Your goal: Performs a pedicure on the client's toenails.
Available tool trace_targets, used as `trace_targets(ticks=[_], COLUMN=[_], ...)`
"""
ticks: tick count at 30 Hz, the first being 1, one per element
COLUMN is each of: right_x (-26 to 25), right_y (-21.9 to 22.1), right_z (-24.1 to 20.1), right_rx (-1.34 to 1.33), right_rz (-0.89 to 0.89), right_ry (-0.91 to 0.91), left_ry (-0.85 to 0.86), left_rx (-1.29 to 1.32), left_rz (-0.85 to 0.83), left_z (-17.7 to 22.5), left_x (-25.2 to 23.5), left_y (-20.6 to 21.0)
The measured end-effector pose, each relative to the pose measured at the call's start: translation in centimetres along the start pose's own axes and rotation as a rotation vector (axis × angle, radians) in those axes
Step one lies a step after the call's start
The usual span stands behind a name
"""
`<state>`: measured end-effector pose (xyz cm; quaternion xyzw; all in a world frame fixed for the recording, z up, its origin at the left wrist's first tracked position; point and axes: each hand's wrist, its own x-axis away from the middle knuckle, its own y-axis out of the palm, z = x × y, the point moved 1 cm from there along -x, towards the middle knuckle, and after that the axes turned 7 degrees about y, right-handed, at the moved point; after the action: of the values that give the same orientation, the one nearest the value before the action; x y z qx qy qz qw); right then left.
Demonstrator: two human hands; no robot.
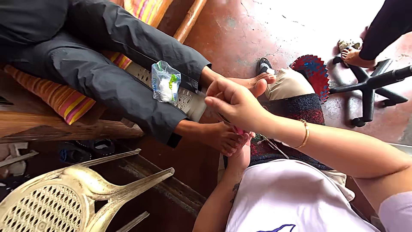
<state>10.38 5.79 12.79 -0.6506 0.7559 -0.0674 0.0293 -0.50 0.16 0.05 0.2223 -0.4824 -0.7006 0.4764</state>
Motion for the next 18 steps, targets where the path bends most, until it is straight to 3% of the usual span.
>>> trace_targets(ticks=[2,3,6,7,10,13,15,18], right_x=[-0.1,0.0,0.5,0.6,1.0,-1.0,-2.8,-4.8], right_y=[0.0,0.0,-0.4,-0.3,0.7,0.2,-1.1,-2.4], right_z=[-0.5,-0.6,-1.1,-1.5,-1.6,-1.1,-3.0,-6.0], right_rx=[0.065,0.202,0.483,0.434,0.277,0.484,0.603,0.759], right_rz=[-0.203,-0.225,-0.098,-0.104,-0.256,-0.298,-0.472,-0.88], right_ry=[0.203,0.189,-0.145,-0.167,0.055,-0.083,-0.078,0.144], left_ry=[-0.064,-0.094,-0.136,-0.142,-0.175,-0.191,-0.198,-0.202], left_rx=[0.111,0.16,0.25,0.273,0.323,0.317,0.32,0.304], left_rz=[-0.018,-0.013,-0.045,-0.049,0.018,0.024,-0.006,0.001], left_z=[0.2,0.3,0.5,0.6,0.7,0.8,0.9,1.1], left_x=[0.1,0.2,0.5,0.5,0.9,1.0,1.1,1.3], left_y=[-0.1,0.1,0.7,0.8,1.0,1.2,1.3,1.2])
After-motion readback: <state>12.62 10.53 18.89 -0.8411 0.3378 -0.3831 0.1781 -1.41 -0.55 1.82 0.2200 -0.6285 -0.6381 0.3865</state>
